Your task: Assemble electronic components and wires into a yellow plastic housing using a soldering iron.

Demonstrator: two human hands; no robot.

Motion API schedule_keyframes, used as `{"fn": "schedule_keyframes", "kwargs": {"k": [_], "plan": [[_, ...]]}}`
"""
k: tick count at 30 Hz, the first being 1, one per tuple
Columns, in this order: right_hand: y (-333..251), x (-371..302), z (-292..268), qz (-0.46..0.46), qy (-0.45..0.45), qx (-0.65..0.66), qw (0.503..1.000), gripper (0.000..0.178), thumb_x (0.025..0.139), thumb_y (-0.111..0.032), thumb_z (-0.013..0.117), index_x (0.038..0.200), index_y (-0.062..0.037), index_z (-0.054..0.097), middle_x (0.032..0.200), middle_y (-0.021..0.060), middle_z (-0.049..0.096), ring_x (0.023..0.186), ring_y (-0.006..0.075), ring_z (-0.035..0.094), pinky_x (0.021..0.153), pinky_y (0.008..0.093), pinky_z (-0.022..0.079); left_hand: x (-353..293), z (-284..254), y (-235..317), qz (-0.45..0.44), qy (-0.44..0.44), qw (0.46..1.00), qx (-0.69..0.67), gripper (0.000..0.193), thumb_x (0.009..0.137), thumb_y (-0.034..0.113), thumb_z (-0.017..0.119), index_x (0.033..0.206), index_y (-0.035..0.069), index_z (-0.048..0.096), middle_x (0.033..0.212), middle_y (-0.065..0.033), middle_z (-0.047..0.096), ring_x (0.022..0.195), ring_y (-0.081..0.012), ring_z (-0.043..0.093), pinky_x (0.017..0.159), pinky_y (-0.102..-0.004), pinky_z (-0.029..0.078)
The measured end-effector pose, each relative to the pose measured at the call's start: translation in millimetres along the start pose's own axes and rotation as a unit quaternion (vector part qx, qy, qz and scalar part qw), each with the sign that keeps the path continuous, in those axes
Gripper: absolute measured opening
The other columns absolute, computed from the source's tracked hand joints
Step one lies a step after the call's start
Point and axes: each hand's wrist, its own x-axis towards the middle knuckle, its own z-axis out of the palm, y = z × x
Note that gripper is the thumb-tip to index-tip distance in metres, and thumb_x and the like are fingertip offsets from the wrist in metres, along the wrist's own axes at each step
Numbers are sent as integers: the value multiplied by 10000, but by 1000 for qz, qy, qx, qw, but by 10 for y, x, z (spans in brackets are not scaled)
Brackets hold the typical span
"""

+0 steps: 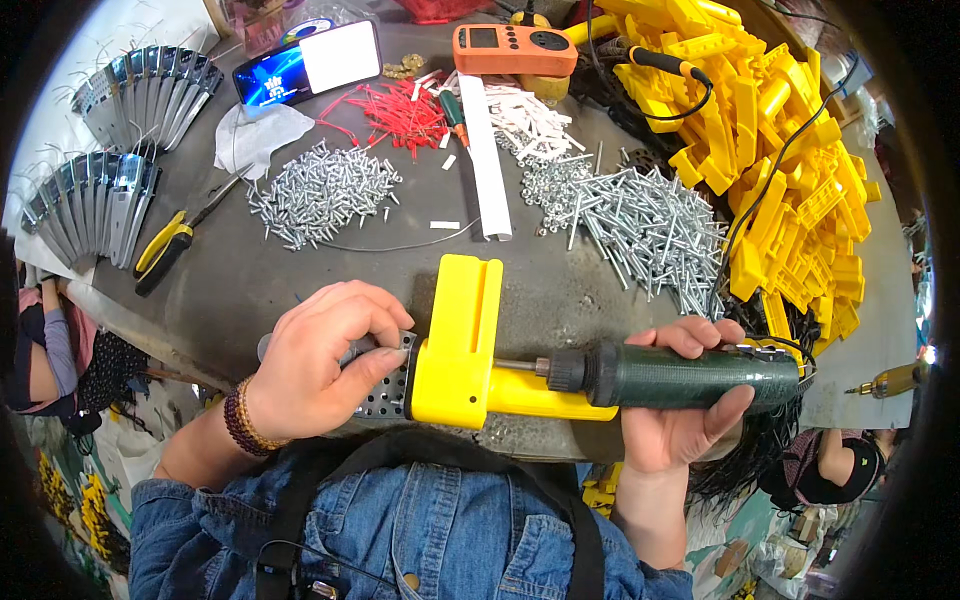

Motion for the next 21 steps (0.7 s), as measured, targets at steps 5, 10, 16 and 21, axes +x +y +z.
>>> {"fn": "schedule_keyframes", "kwargs": {"k": [5,10,16,21], "plan": [[7,8,-7,-2,1,9,1000,504,828,-228,812,1247,-209,532,1148,-30,517,1081,141,525,1140,501,281,7,35,0,-9,9,1000,10,145,787,49,706,884,52,598,1004,-120,662,936,-314,632,846,-383,488],[12,16,4,0,14,8,1000,522,809,-208,824,1242,-222,534,1133,-40,518,1069,139,531,1132,493,287,8,44,-32,26,10,1000,-9,121,804,24,686,901,28,614,1003,-127,667,892,-306,647,787,-363,513],[44,50,-43,-1,0,12,1000,473,788,-153,831,1160,-223,548,1101,-54,522,1041,123,539,1128,475,289,1,59,-34,36,11,999,-17,99,805,1,668,892,13,623,989,-134,675,856,-293,655,744,-356,523],[66,72,-60,-2,-19,38,999,514,748,-104,854,1150,-232,562,1073,-79,527,1020,99,536,1121,450,289,-14,72,-29,37,15,999,-14,90,801,-14,658,879,10,621,979,-140,680,840,-296,654,729,-360,523]]}}
